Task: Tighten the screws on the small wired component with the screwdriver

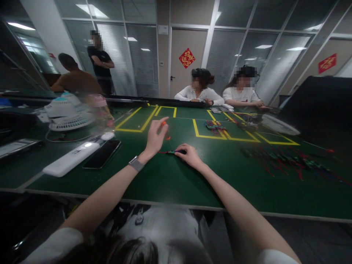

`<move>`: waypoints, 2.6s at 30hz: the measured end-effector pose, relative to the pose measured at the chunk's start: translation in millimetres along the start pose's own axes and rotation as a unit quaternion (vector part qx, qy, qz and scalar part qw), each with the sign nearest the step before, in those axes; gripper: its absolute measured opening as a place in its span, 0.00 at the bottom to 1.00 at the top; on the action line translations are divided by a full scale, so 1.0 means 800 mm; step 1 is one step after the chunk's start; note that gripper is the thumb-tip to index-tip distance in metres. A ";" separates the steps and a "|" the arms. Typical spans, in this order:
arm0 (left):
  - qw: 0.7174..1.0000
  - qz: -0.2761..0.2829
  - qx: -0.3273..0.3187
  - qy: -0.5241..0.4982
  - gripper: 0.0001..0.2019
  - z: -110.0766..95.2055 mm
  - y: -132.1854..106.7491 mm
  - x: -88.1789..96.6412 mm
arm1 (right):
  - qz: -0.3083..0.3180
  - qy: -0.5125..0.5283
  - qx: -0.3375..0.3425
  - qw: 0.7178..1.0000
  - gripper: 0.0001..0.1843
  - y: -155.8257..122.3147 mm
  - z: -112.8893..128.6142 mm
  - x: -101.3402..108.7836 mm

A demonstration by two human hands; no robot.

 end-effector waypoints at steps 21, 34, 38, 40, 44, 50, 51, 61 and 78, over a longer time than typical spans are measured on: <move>1.000 -0.002 -0.004 -0.020 0.11 -0.005 -0.001 0.002 | -0.002 -0.006 0.007 1.000 0.07 0.000 0.004 0.001; 0.997 -0.006 0.053 -0.050 0.12 0.015 0.002 0.000 | 0.003 -0.012 0.005 1.000 0.07 0.001 0.002 -0.001; 0.993 0.047 0.058 -0.096 0.16 0.011 -0.002 -0.012 | 0.001 -0.009 0.008 1.000 0.07 0.001 0.002 -0.001; 0.995 0.037 0.040 -0.083 0.14 0.006 -0.003 -0.009 | 0.002 -0.006 0.010 1.000 0.07 0.000 0.002 -0.001; 1.000 -0.004 0.011 -0.022 0.10 -0.002 -0.002 0.001 | 0.002 -0.006 0.007 1.000 0.07 0.001 0.001 -0.001; 0.987 0.049 0.089 -0.124 0.16 0.014 -0.001 -0.012 | 0.005 -0.005 0.014 1.000 0.07 0.001 0.001 -0.001; 0.986 0.046 0.091 -0.129 0.16 0.015 -0.001 -0.012 | 0.004 -0.006 0.013 1.000 0.07 0.001 0.001 -0.001; 0.994 0.046 0.034 -0.088 0.16 0.002 -0.001 -0.008 | -0.005 -0.005 0.007 1.000 0.07 -0.001 0.001 -0.001; 0.993 0.040 0.048 -0.098 0.19 0.008 -0.003 -0.011 | 0.001 -0.014 0.013 1.000 0.08 0.000 0.006 0.000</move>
Point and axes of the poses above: each hand's wrist, its own y-axis towards the middle knuckle, its own x-axis out of the back of the hand, z = x × y, the point moved 8 cm from there along y, towards the middle knuckle, and after that the axes turned 9 degrees about -z, right-handed, at the moved point
